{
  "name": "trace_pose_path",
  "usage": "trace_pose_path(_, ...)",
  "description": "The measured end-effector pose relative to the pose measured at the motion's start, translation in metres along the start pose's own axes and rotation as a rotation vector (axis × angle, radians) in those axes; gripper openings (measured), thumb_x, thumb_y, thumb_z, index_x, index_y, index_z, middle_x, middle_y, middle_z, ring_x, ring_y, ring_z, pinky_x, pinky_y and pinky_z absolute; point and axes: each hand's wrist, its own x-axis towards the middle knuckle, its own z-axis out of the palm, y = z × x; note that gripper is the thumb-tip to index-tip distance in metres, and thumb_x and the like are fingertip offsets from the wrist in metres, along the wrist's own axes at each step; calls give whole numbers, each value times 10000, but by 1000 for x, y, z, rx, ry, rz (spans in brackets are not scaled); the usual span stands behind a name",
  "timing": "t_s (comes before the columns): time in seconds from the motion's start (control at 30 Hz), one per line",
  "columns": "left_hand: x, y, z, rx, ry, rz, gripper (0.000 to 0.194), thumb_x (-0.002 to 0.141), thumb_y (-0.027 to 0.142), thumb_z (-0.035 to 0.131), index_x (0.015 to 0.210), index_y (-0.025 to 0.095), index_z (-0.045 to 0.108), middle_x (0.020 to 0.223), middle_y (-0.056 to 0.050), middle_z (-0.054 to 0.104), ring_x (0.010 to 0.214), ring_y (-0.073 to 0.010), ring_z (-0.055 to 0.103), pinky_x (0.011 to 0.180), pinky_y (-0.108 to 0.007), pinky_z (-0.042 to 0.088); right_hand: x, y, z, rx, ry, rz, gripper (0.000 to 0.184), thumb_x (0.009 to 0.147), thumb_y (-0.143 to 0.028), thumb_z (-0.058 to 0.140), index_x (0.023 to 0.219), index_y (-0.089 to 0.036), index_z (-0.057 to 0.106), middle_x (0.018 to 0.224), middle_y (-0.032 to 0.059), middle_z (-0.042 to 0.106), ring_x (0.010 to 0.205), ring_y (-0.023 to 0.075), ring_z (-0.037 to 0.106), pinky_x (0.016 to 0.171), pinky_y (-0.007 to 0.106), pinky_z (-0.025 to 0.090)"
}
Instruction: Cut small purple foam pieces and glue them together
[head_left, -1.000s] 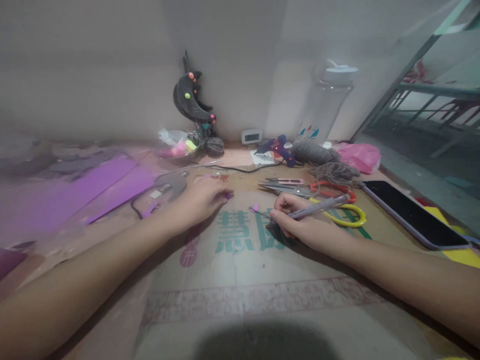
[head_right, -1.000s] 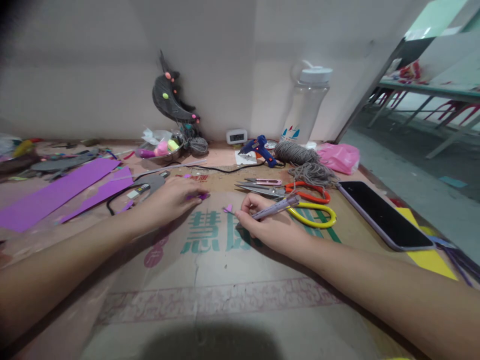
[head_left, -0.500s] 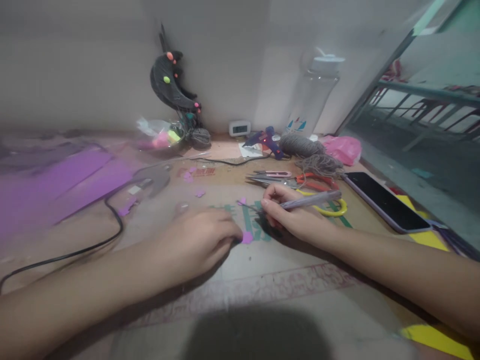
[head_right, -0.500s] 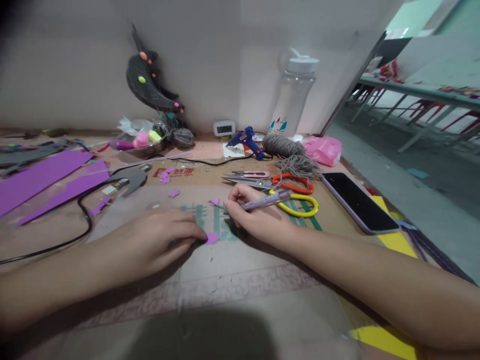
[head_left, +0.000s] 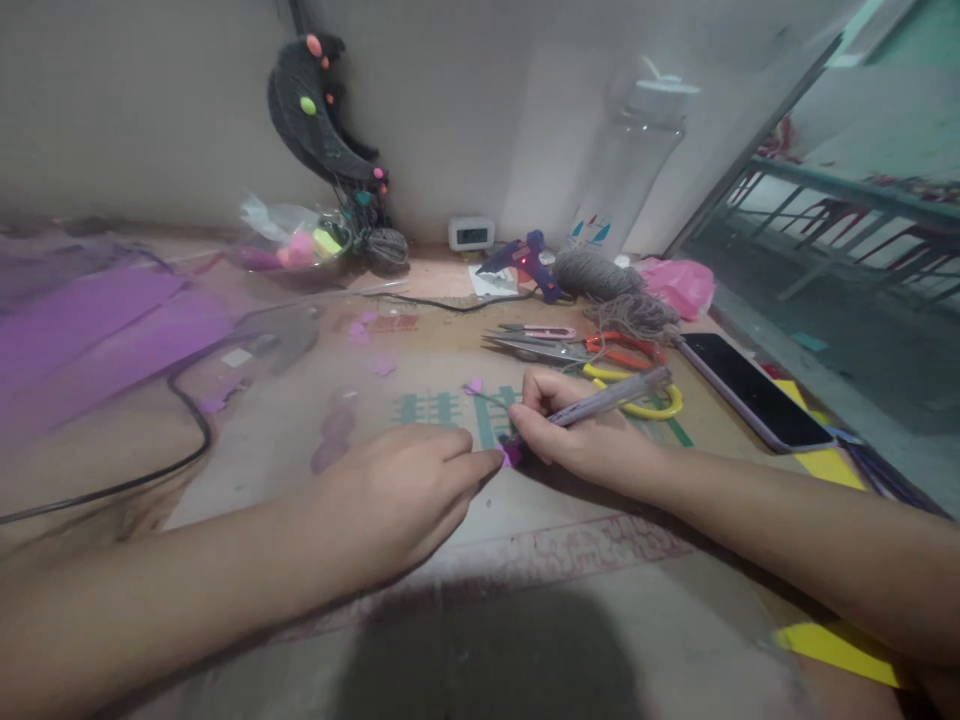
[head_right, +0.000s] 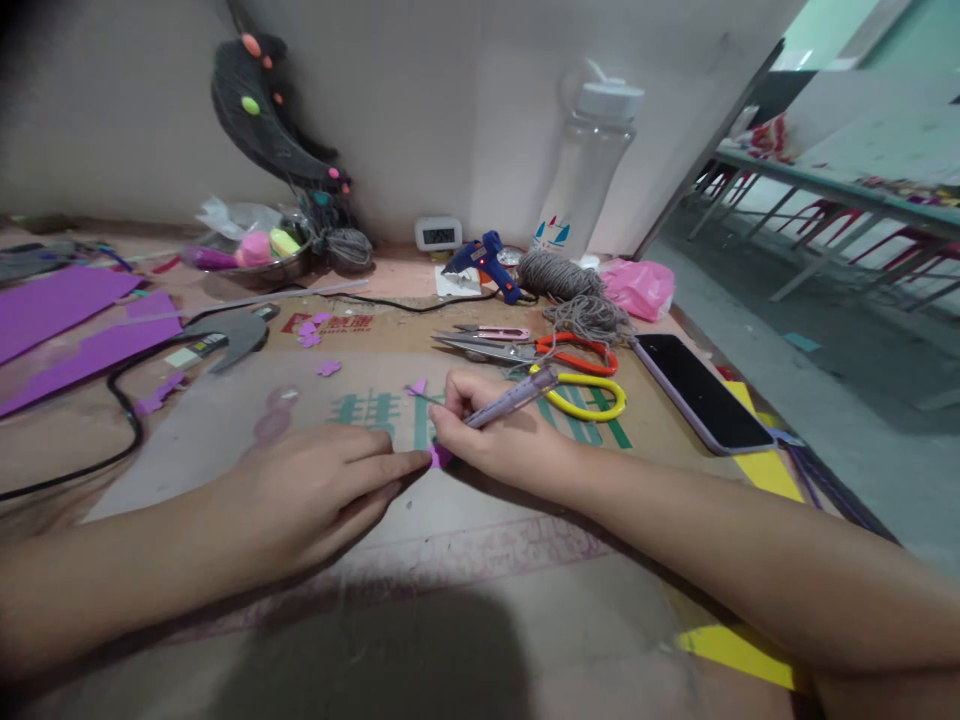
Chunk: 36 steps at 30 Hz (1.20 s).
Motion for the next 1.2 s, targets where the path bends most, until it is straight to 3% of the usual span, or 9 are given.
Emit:
trace_pose_path(0.2,-1,-2,2,-7,22,52,298,934,146,445,1098,194,689,750,-30,662,685,-219,624,641,-346,433,1,0,1,-74,-17,-26,268,848,-272,533,635,-230,375,554,-64,416,502,92,380,485,232,290)
trace_pose_path(0.73,3,-2,0,-44,-93,17,296,927,160,459,1117,203,682,761,-32,713,685,-221,671,612,-330,435,2,-2,2,-80,-55,14,271,855,-294,542,643,-223,389,544,-67,422,490,83,366,489,229,277)
trace_pose_path(1.0,1,-3,-2,-44,-89,22,299,938,167,451,1129,197,679,750,-32,709,690,-224,675,620,-334,447,2,-1,1,14,-145,33,262,843,-272,553,653,-225,378,560,-64,438,502,83,372,476,222,268)
trace_pose_path(1.2,1,-3,-2,-28,-70,41,305,943,169,444,1136,196,679,739,-27,706,665,-220,668,619,-335,449,2,-3,0,-33,-131,32,263,817,-255,530,628,-231,349,552,-66,386,513,90,357,484,234,263)
